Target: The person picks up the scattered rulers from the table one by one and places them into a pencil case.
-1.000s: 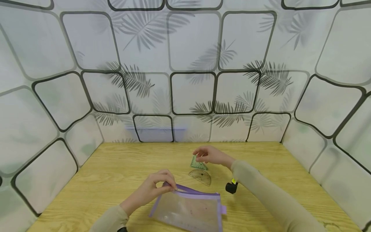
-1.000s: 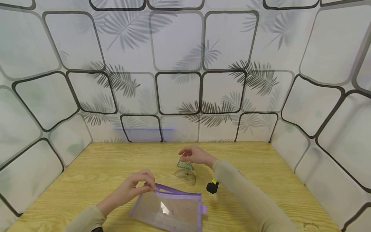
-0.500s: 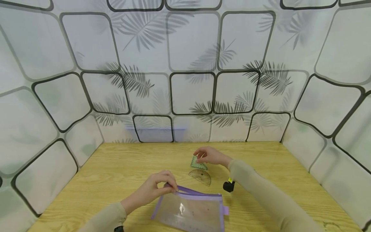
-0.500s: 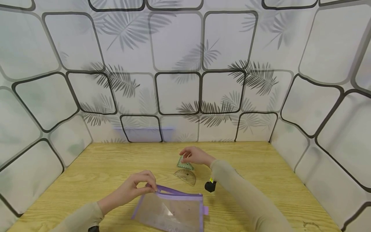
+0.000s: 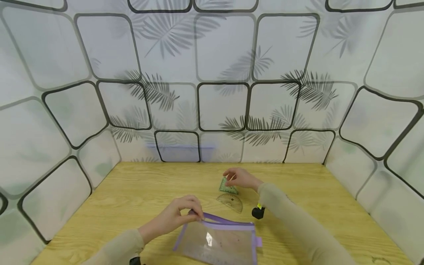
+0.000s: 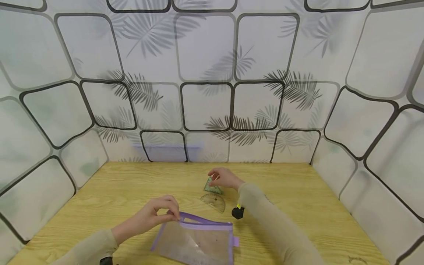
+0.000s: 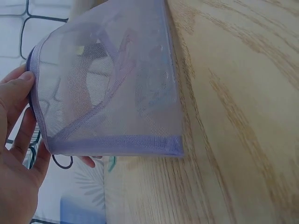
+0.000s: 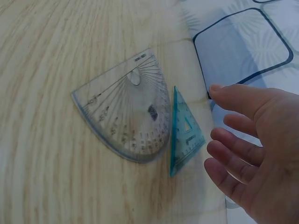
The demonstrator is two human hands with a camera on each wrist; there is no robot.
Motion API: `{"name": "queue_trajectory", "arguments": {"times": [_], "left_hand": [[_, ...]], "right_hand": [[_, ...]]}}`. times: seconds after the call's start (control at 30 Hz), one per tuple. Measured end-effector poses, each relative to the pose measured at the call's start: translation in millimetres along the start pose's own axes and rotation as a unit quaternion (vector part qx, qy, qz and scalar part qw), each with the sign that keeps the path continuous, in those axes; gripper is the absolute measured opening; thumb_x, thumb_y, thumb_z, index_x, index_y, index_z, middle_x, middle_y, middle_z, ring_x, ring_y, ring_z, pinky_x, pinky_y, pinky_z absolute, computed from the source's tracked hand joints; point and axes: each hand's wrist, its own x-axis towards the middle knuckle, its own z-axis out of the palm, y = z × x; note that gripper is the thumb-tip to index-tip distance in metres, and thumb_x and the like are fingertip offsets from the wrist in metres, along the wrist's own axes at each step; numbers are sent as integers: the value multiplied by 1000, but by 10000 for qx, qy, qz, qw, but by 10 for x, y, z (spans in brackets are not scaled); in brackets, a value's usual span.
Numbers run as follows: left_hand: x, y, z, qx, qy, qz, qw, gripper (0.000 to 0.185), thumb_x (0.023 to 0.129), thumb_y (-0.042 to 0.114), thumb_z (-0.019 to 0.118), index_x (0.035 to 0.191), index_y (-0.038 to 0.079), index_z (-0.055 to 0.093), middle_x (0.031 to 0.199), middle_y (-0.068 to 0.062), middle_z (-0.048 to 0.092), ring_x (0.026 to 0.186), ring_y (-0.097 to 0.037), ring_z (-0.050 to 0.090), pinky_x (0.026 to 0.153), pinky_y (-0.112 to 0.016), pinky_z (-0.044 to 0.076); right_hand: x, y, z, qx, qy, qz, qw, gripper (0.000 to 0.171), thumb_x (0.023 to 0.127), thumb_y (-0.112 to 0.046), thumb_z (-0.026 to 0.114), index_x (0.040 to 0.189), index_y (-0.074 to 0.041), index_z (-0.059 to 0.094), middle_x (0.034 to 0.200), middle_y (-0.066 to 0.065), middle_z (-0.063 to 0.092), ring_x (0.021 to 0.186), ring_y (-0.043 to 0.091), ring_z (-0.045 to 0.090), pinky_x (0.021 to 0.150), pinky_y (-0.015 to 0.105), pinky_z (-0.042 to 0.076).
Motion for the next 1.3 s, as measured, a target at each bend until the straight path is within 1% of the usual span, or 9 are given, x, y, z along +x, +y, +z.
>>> {"name": "queue_trajectory", "arguments": {"times": [0.1, 0.2, 0.4, 0.53, 0.63, 0.8, 0.97, 1.07, 1.3], "left_hand": [[6, 3, 10, 5, -27, 48, 10000, 8, 94, 14, 66, 97, 12, 73, 97, -8, 67, 94, -11, 60, 79, -28, 53], [12, 2, 28, 15, -92, 136, 9999, 8, 94, 14, 66, 97, 11, 72, 97, -9, 67, 93, -12, 61, 79, -28, 53], [6, 27, 58, -191, -187, -185, 9995, 9, 94, 15, 66, 97, 10, 73, 97, -8, 67, 92, -10, 61, 77, -26, 53], [5, 40, 59, -191, -206, -123, 9995, 11, 94, 15, 65, 97, 8, 72, 97, -9, 66, 92, -10, 61, 76, -27, 53], [3, 41, 56, -205, -215, -107, 9995, 11, 95, 15, 65, 98, 8, 72, 97, -10, 66, 91, -11, 61, 76, -27, 54], [2, 28, 50, -171, -185, -206, 9995, 10, 94, 17, 65, 98, 11, 73, 97, -9, 67, 92, -10, 61, 77, -27, 53], [-5, 16, 48, -207, -142, -236, 9994, 10, 94, 17, 66, 97, 10, 73, 98, -9, 67, 93, -9, 61, 77, -27, 54], [4, 15, 47, -200, -124, -179, 9996, 10, 94, 16, 65, 98, 10, 73, 98, -10, 67, 92, -10, 61, 76, -28, 54], [27, 4, 56, -236, -138, -165, 9995, 10, 94, 16, 65, 98, 10, 73, 98, -10, 66, 91, -9, 61, 75, -27, 54]], "right_hand": [[47, 32, 54, 0, 120, 104, 9999, 51, 91, -25, 73, 132, 0, 57, 115, 15, 67, 104, 27, 65, 89, 39, 55], [64, 7, 103, 10, 237, 413, 9989, 55, 88, -28, 76, 132, 0, 57, 113, 14, 66, 103, 25, 65, 88, 39, 55], [70, -49, 187, -211, 532, 1044, 9929, 60, 83, -35, 80, 128, -1, 59, 106, 10, 66, 95, 20, 62, 83, 38, 53], [79, -14, 254, -339, 666, 1173, 9903, 62, 80, -37, 82, 125, 1, 61, 92, 6, 63, 80, 16, 54, 74, 33, 48], [81, -3, 293, -376, 748, 1195, 9893, 65, 79, -38, 83, 124, 3, 61, 87, 5, 59, 76, 16, 50, 72, 32, 45], [80, -24, 319, -506, 843, 1215, 9877, 67, 78, -39, 84, 126, 3, 61, 94, 7, 62, 83, 17, 54, 77, 35, 48], [77, -56, 306, -240, 863, 1207, 9886, 67, 77, -28, 85, 128, 5, 59, 106, 16, 65, 98, 26, 61, 86, 43, 52], [82, -51, 288, -157, 843, 1167, 9895, 69, 76, -25, 87, 130, 7, 57, 114, 18, 65, 104, 29, 61, 90, 45, 52], [96, 12, 259, -62, 721, 1013, 9922, 66, 76, -17, 87, 130, 6, 57, 120, 22, 64, 111, 33, 61, 94, 46, 53]]}}
